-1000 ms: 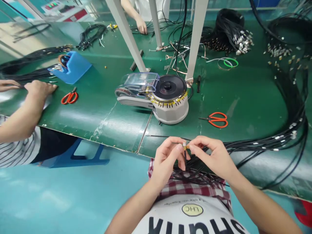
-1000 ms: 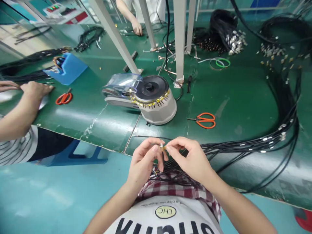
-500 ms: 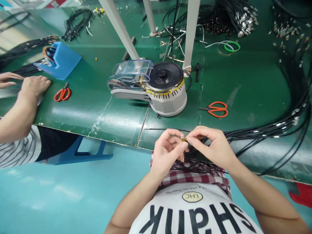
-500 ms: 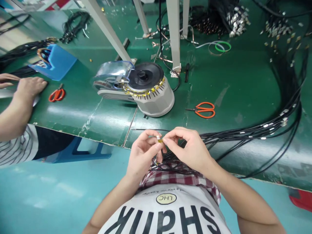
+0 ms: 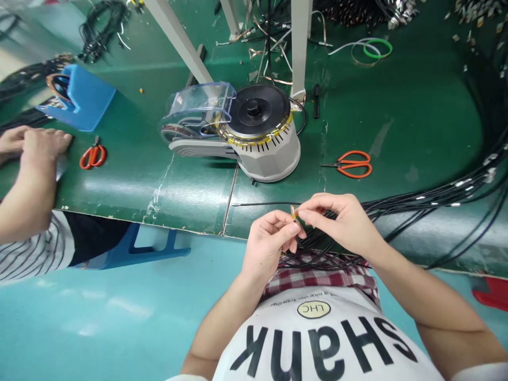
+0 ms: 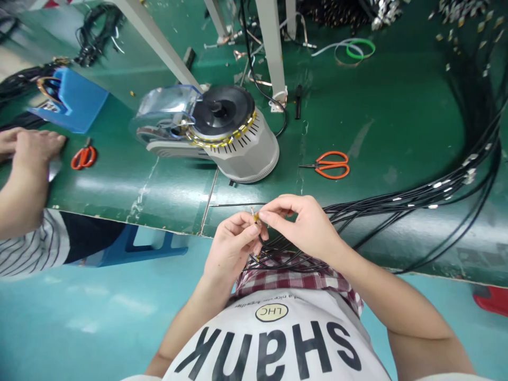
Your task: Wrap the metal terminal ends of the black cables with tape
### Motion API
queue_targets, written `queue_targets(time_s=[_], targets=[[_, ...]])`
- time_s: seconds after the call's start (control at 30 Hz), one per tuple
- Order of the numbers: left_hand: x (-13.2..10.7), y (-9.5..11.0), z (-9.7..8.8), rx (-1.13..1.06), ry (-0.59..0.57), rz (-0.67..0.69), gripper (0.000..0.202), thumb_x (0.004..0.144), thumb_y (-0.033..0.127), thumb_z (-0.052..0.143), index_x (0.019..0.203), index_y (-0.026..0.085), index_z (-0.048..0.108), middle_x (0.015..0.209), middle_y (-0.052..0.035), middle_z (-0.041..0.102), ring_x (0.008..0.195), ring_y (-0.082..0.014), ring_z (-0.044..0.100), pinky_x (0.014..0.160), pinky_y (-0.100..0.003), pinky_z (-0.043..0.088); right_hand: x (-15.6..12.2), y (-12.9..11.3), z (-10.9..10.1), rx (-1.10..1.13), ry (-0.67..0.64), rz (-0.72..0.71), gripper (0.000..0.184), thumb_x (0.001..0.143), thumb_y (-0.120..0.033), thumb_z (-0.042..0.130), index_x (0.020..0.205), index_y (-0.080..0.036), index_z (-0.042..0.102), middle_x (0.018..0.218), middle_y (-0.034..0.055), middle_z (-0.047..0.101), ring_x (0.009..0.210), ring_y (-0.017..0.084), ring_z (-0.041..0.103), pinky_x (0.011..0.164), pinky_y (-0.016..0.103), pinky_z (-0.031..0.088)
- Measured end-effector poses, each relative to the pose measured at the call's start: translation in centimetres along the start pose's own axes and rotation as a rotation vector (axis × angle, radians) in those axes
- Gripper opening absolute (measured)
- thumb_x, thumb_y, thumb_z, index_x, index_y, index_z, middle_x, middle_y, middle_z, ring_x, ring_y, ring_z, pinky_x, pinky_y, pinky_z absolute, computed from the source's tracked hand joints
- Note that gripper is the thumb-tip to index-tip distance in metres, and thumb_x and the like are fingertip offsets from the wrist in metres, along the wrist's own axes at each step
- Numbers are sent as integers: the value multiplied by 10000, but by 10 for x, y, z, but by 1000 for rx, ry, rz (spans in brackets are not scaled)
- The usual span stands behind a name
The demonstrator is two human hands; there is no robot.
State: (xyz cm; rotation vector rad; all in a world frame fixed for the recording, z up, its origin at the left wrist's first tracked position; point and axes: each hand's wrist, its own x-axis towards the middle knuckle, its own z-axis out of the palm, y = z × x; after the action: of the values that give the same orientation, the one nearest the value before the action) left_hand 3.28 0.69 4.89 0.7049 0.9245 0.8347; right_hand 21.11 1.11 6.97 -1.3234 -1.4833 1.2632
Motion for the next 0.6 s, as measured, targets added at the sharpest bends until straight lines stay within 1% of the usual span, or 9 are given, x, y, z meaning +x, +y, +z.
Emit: queue_targets(time_s=[0.17, 0.37, 0.6], targets=[[0, -2, -2, 12, -1, 5, 252, 806, 323, 790, 792, 139, 619, 651, -21, 678, 485, -76, 554, 428, -163, 382, 3, 2, 2, 23, 3, 6, 232, 906, -386, 663, 869, -183, 769, 835, 32, 732, 757, 151, 648, 741, 290, 526], [0, -3, -1, -3, -13, 6, 229, 840, 324, 760, 826, 137, 627, 673, -28, 694, 464, -77, 561, 428, -171, 372, 4, 3, 4, 50, 7, 17, 170, 904, -320, 669, 867, -188, 770, 835, 16, 732, 761, 136, 649, 737, 264, 517], [-3, -1, 0, 2, 3, 20, 241, 834, 336, 764, 833, 132, 635, 663, -34, 690, 462, -77, 541, 438, -177, 366, 5, 1, 6, 85, -12, 13, 154, 896, -299, 671, 834, -173, 734, 765, 8, 692, 729, 133, 619, 715, 269, 493]])
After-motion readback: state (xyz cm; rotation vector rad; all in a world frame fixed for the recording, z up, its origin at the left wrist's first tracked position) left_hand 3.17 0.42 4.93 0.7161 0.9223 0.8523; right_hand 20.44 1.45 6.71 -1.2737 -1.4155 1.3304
